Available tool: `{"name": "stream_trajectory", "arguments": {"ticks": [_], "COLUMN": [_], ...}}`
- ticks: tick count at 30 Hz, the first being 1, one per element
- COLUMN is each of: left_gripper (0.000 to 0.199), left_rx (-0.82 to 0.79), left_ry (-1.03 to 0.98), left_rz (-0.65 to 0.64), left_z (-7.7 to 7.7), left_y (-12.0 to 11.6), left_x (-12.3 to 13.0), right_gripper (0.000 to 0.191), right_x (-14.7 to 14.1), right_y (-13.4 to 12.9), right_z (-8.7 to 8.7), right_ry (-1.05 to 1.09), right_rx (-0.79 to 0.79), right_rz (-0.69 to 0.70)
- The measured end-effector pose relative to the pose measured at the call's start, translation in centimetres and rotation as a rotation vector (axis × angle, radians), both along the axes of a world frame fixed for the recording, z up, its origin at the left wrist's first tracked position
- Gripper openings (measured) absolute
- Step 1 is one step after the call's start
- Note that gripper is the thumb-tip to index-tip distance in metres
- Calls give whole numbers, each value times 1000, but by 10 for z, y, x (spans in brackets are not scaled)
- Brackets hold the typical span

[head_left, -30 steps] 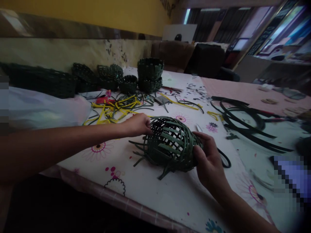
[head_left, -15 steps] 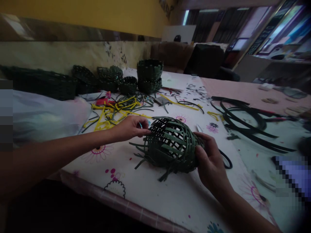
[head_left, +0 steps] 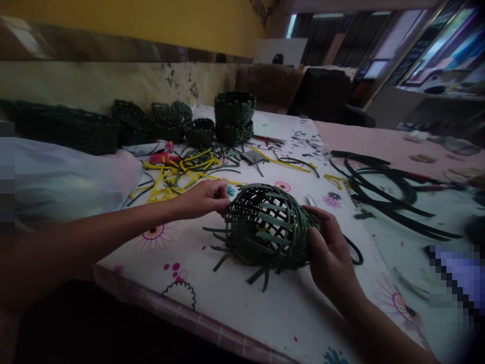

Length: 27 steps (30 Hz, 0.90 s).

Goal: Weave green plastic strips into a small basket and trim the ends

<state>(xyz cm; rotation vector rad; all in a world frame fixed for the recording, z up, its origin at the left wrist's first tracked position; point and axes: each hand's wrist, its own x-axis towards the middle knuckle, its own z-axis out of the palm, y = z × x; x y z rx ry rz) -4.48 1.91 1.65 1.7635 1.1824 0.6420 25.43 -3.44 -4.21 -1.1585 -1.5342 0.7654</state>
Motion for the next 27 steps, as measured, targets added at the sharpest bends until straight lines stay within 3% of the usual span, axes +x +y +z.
{"name": "stream_trajectory", "arguments": {"ticks": [6,13,21,27], "left_gripper": [18,20,12,6], "left_rx": [172,265,277,162], "left_ry": [257,492,658,591], "left_rz": [108,121,105,56], "left_z": [9,22,34,35], "left_y": [-5,-8,-6,1], "left_x": [12,24,32,31], "right_gripper": [38,38,39,38], "right_x": [0,0,1,2], "right_y": [0,1,1,2], "right_z": [1,0,-2,-3], "right_ry": [-21,-15,4,15], "right_rx": [1,-17,-47,-43], "right_rz": [-20,-25,-27,-10]}}
